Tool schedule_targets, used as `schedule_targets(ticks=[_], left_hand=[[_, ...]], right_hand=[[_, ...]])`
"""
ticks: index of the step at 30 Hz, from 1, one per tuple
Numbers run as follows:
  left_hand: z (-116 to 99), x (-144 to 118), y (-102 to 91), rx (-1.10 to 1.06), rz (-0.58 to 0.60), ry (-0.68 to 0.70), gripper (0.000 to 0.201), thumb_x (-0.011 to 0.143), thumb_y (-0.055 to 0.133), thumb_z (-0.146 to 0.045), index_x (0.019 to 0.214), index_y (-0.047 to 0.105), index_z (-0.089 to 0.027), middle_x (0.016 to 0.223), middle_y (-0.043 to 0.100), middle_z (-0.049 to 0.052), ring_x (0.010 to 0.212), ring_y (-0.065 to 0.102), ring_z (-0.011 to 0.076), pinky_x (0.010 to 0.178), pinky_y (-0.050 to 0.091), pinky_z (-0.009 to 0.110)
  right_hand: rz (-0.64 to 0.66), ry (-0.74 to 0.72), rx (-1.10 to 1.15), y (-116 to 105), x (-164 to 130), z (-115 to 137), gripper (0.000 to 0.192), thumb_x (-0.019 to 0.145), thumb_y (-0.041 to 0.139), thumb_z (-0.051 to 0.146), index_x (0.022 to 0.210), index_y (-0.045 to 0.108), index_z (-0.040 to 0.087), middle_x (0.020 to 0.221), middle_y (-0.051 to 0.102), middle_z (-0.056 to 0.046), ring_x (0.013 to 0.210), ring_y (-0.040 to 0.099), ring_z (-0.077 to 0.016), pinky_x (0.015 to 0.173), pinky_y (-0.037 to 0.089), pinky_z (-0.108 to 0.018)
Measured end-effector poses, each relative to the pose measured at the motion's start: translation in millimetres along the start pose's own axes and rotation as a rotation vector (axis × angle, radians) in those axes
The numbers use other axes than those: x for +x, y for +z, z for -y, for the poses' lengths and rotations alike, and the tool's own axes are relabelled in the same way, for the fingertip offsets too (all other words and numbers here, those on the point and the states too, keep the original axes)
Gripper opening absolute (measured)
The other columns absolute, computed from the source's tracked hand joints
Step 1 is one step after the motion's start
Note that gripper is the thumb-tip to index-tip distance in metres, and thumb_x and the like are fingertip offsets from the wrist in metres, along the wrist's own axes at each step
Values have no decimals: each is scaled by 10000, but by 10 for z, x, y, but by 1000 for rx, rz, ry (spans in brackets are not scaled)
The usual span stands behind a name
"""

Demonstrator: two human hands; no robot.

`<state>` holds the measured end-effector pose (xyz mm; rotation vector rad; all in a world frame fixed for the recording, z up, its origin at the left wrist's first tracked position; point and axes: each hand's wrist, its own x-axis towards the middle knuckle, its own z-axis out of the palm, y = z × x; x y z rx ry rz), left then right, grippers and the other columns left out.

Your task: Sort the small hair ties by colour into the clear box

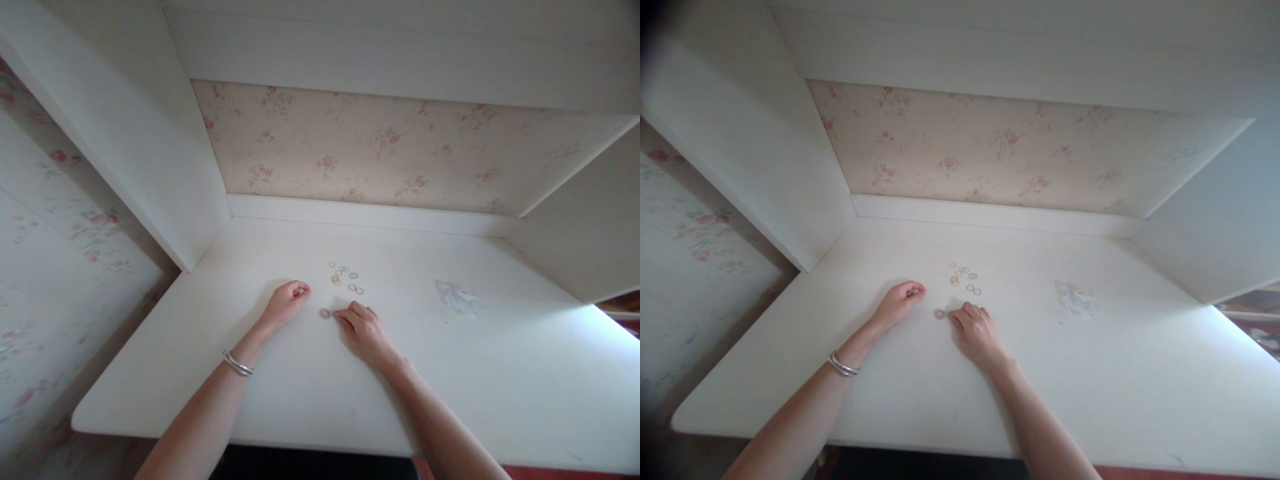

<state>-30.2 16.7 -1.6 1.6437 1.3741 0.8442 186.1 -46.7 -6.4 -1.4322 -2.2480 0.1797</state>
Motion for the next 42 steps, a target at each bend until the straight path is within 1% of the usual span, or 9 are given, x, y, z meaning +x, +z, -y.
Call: schedule_targets(ticks=[10,12,15,18,21,27,32,38,42], left_hand=[[18,10,2,11,-2,4,323,776,518,-443,882,658,-172,635,580,-14,557,486,118,521,334,221],[7,4,-1,16,-2,0,328,775,517,-448,886,660,-175,635,585,-13,558,491,121,525,338,222],[-5,-4,-4,24,-5,2,319,775,517,-447,880,662,-184,672,606,-9,585,508,126,545,351,225],[-7,-7,-7,23,2,-10,310,778,518,-448,874,661,-190,683,610,-11,600,513,127,552,355,226],[-14,-10,-10,22,2,-11,307,775,526,-444,873,662,-186,692,612,-7,619,522,130,565,363,227],[-32,-22,-8,24,-1,2,320,783,511,-444,872,662,-177,670,599,-3,591,507,128,548,351,230],[-8,-16,1,20,1,-2,315,778,515,-441,870,660,-176,671,611,-3,582,514,129,538,352,230],[5,-5,2,-4,17,18,301,776,521,-420,882,660,-174,713,634,3,634,548,135,592,386,237],[1,-6,-1,-1,32,9,309,782,513,-427,885,653,-171,683,616,-5,601,525,128,566,367,231]], right_hand=[[-25,24,11,-19,3,8,228,914,436,281,907,657,227,804,580,-27,750,536,-138,716,384,-260],[-87,76,-13,-21,21,-63,248,916,431,306,896,663,224,807,586,-30,762,541,-140,727,374,-261],[-160,225,-94,-30,56,-225,260,913,428,314,930,672,224,833,597,-32,777,552,-142,746,354,-271],[-143,355,-168,-54,79,-357,253,903,440,307,1021,658,254,870,597,-25,802,562,-146,752,336,-283],[-118,396,-188,-79,81,-397,256,899,446,314,1055,648,281,879,589,-21,819,562,-150,751,327,-288],[-97,341,-131,-70,62,-440,223,900,452,306,921,669,256,863,587,-36,778,553,-161,687,339,-287],[-67,254,-152,-19,37,-470,218,915,428,276,894,638,223,872,581,-66,831,544,-193,695,342,-308],[-48,105,27,3,13,-235,265,945,374,306,937,620,207,874,569,-52,827,535,-168,741,375,-297],[-61,28,106,19,8,-106,269,945,379,298,920,630,206,847,570,-48,778,532,-149,729,388,-281]])
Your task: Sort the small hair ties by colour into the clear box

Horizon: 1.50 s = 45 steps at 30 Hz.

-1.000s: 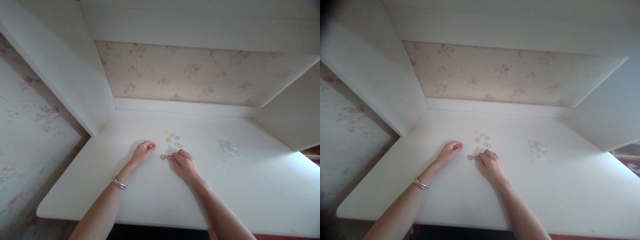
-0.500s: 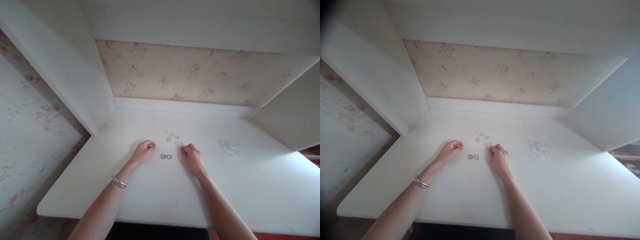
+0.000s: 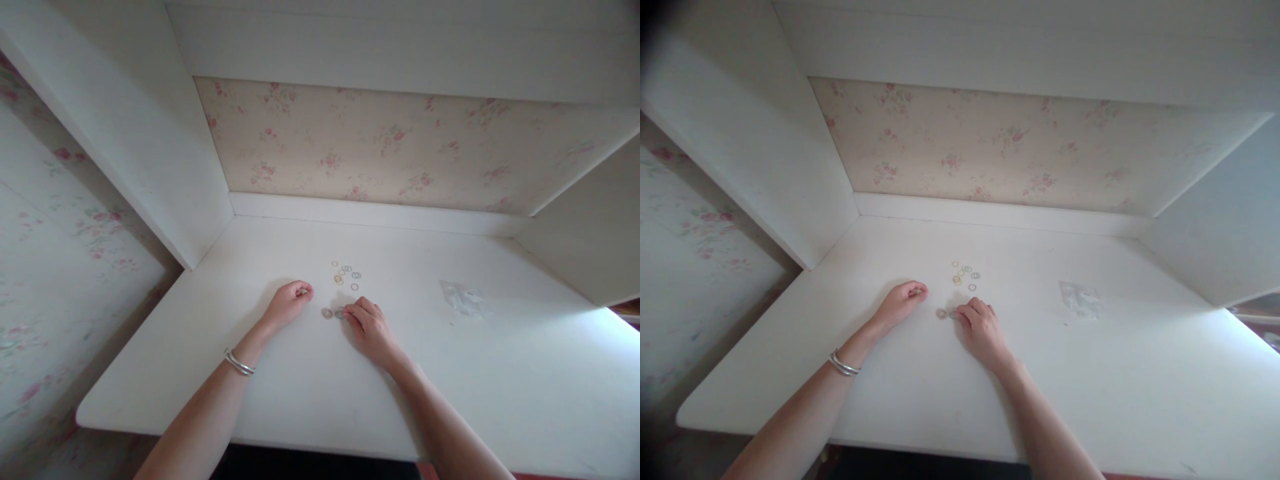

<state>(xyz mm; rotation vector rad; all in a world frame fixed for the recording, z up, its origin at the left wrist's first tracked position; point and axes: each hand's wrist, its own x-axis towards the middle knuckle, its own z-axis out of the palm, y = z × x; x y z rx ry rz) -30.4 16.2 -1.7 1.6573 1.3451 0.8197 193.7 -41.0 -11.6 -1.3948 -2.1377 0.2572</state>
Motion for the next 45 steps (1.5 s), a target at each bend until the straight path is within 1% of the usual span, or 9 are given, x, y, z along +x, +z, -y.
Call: schedule_targets(ticks=[13,17,21,24,27,30,32,39,45], left_hand=[[3,3,10,20,-9,-7,319,779,516,-433,903,658,-176,713,631,1,611,530,131,570,367,228],[-11,-4,-1,18,-18,-7,318,775,516,-432,886,657,-169,662,602,-7,585,510,127,556,355,226],[-38,-12,19,22,-46,0,317,782,514,-428,887,659,-167,682,607,-2,602,518,130,569,369,229],[-140,0,96,73,-15,32,309,795,506,-415,883,669,-168,706,633,10,618,539,141,596,395,240],[-332,60,227,166,47,135,261,807,508,-363,878,687,-187,766,666,29,695,576,160,670,424,255],[-523,183,384,312,43,277,215,813,522,-320,867,702,-216,901,672,52,814,593,185,774,426,279],[-591,288,492,410,54,343,204,819,525,-316,850,709,-235,908,661,57,809,600,198,765,429,292],[-505,555,760,564,114,449,151,806,552,-268,787,700,-244,834,606,55,689,610,177,631,415,266],[-488,526,709,502,185,372,141,804,549,-211,726,665,-205,840,598,75,732,598,191,682,408,276]], right_hand=[[18,-9,-17,6,-5,40,250,930,396,247,898,642,216,819,570,-40,763,542,-149,729,393,-287],[-135,66,78,-18,5,11,274,930,386,288,899,646,208,817,564,-49,758,536,-150,713,405,-273],[-344,256,157,-87,43,-89,281,910,417,359,893,655,211,789,544,-29,686,510,-136,654,401,-257],[-421,387,174,-126,81,-209,309,877,449,418,854,675,208,722,518,-10,620,470,-135,609,380,-264],[-445,472,221,-135,110,-319,350,849,459,464,842,691,201,683,503,-4,600,460,-142,593,371,-275],[-467,511,280,-133,124,-376,372,835,457,481,848,696,197,669,497,-1,584,457,-143,581,368,-277],[-490,511,302,-137,125,-385,369,835,457,476,848,696,195,665,490,1,582,454,-141,579,366,-276],[-507,516,345,-177,125,-366,313,834,479,427,851,689,194,665,456,14,576,435,-130,575,359,-267],[-499,505,341,-171,148,-386,308,842,469,412,867,687,196,687,470,9,597,443,-132,602,371,-269]])
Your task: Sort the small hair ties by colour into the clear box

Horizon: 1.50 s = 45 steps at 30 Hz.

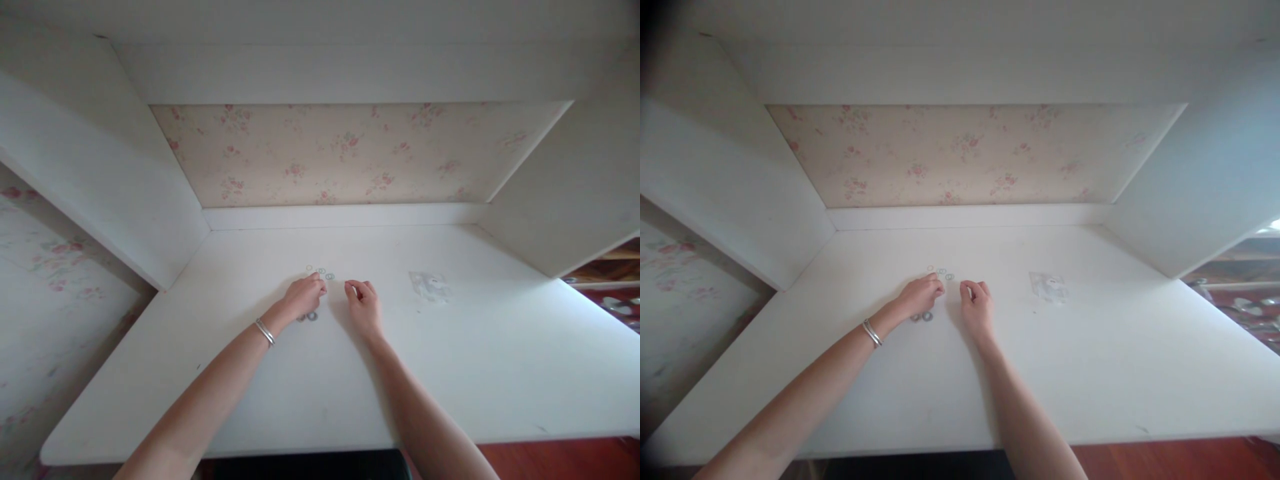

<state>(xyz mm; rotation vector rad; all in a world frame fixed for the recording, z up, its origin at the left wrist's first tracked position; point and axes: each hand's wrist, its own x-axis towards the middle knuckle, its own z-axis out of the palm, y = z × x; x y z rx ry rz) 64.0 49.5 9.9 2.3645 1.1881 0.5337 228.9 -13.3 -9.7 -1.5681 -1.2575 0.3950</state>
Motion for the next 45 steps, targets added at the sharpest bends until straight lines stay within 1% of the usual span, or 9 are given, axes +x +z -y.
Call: schedule_targets(ticks=[4,7,11,17,30,33,37,41,45], left_hand=[[2,-136,-161,10,32,-46,166,847,503,-249,857,662,-202,921,598,76,824,590,194,757,412,277],[1,-298,-298,73,47,-13,209,886,447,-272,907,647,-217,939,587,52,828,591,172,762,416,263],[-51,-535,-412,142,118,30,208,903,426,-281,934,625,-231,963,577,16,801,592,143,726,425,244],[-134,-708,-372,232,149,69,237,924,389,-264,955,624,-243,944,579,1,802,601,139,693,430,240],[-189,-681,-309,312,172,106,251,900,408,-231,921,658,-252,888,594,18,751,600,156,638,409,254],[-201,-685,-337,291,129,80,260,905,404,-264,897,664,-264,875,592,14,746,597,153,652,412,255],[-119,-720,-409,184,-36,-8,271,913,390,-311,890,651,-242,886,596,19,746,585,145,694,418,258],[105,-808,-401,-56,-224,-127,249,894,428,-332,896,638,-198,872,620,31,746,567,143,725,430,257],[341,-885,-302,-287,-277,-278,268,860,480,-390,925,640,-186,878,652,36,750,586,152,713,448,263]], right_hand=[[1,-9,-6,17,7,-22,317,843,462,416,873,685,194,700,489,2,606,451,-136,606,374,-271],[17,-9,-5,24,6,-30,329,846,453,428,879,684,196,711,498,-2,612,456,-138,609,374,-273],[21,0,-15,34,8,-38,330,840,460,441,873,689,205,701,481,6,613,453,-135,610,367,-270],[12,-2,-27,44,3,-57,321,832,470,437,868,695,211,691,470,13,606,445,-130,615,361,-271],[52,-19,-44,30,-11,-16,313,841,466,431,872,689,214,694,481,9,623,462,-135,632,376,-270],[71,-34,-66,37,-16,-25,311,848,457,418,880,686,210,712,498,4,633,475,-135,639,385,-266],[149,-57,-167,66,-20,-45,304,861,433,380,953,669,213,826,557,-23,712,526,-142,681,396,-264],[271,-96,-404,124,25,5,328,878,416,335,1135,606,261,988,579,-41,803,566,-146,745,371,-283],[353,-139,-639,202,120,106,347,898,401,337,1209,554,335,995,583,-36,842,574,-167,789,320,-330]])
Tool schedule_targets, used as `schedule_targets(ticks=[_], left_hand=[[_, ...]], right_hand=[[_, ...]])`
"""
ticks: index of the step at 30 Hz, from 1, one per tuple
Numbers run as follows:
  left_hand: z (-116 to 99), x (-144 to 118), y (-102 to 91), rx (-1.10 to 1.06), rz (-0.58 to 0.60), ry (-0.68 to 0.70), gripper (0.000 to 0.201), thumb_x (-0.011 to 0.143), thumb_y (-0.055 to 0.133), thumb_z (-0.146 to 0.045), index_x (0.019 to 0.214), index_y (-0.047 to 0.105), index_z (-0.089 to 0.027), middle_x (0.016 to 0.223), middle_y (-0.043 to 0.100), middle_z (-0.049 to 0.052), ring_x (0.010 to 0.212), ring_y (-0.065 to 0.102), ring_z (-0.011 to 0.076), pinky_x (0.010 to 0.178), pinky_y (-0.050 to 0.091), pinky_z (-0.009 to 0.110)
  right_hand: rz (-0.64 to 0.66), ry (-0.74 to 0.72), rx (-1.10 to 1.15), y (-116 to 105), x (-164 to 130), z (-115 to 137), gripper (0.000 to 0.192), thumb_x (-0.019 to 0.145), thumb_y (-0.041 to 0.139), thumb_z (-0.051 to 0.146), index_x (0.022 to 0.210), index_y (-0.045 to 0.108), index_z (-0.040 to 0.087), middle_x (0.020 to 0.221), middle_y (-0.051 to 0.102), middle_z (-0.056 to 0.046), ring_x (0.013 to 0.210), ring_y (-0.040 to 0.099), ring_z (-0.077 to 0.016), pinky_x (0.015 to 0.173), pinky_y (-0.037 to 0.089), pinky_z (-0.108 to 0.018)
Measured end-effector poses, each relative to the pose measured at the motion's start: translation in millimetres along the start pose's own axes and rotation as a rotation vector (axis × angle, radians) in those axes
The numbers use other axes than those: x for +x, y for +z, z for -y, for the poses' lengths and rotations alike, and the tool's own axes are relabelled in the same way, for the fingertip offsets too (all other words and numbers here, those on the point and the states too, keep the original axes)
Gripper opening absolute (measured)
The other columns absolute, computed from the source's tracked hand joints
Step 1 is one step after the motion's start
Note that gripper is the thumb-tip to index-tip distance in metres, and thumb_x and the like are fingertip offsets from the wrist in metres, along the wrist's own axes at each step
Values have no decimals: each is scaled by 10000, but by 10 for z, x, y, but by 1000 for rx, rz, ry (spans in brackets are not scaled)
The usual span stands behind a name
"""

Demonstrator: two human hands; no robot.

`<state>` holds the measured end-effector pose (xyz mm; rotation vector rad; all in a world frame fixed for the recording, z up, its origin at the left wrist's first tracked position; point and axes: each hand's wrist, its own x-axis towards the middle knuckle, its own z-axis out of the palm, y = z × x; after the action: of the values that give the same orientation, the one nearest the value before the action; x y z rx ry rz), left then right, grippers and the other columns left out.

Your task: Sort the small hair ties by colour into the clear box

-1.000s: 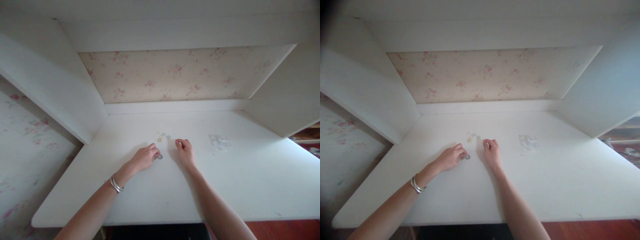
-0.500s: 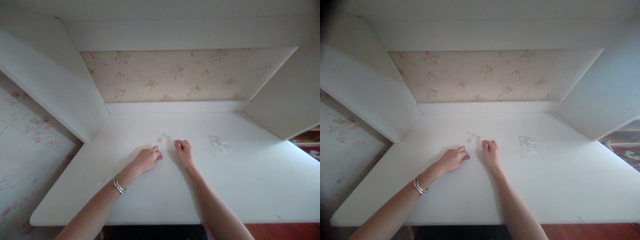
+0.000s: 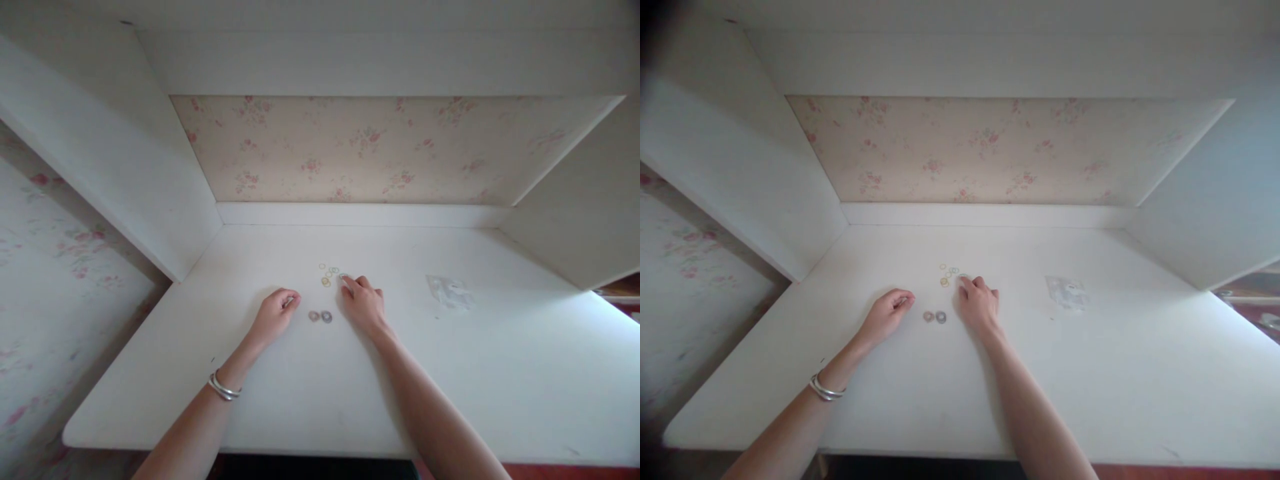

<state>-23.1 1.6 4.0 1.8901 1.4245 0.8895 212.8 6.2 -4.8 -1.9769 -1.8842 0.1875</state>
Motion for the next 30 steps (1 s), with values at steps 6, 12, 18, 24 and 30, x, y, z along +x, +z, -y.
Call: schedule_targets(ticks=[6,12,18,24,30], left_hand=[[114,33,17,-137,42,-114,289,827,517,-419,930,648,-183,877,685,40,783,624,165,734,469,270],[115,34,27,-170,58,-111,261,820,521,-384,926,652,-185,953,693,52,872,639,176,797,481,276],[105,24,1,-144,69,-121,268,830,508,-391,933,647,-186,964,694,45,885,641,173,823,483,287],[98,25,-13,-110,84,-100,281,838,488,-388,950,641,-180,964,692,45,889,635,172,808,483,276],[127,40,6,-92,83,-80,280,842,481,-382,945,644,-179,966,688,49,889,632,174,808,480,279]], right_hand=[[33,-1,-13,18,50,-6,291,915,388,341,1045,645,300,995,579,-27,816,569,-146,786,302,-312],[25,-63,27,55,40,-43,270,921,386,277,939,651,227,960,577,-46,816,564,-145,771,325,-301],[-18,-289,245,-21,-210,25,273,933,374,296,944,630,203,904,558,-55,784,548,-145,724,404,-277],[50,-492,294,-82,-567,94,279,938,372,293,939,641,217,867,554,-48,747,526,-140,706,429,-277],[39,-523,181,-42,-550,124,289,940,368,274,964,651,222,861,559,-48,743,526,-138,708,430,-277]])
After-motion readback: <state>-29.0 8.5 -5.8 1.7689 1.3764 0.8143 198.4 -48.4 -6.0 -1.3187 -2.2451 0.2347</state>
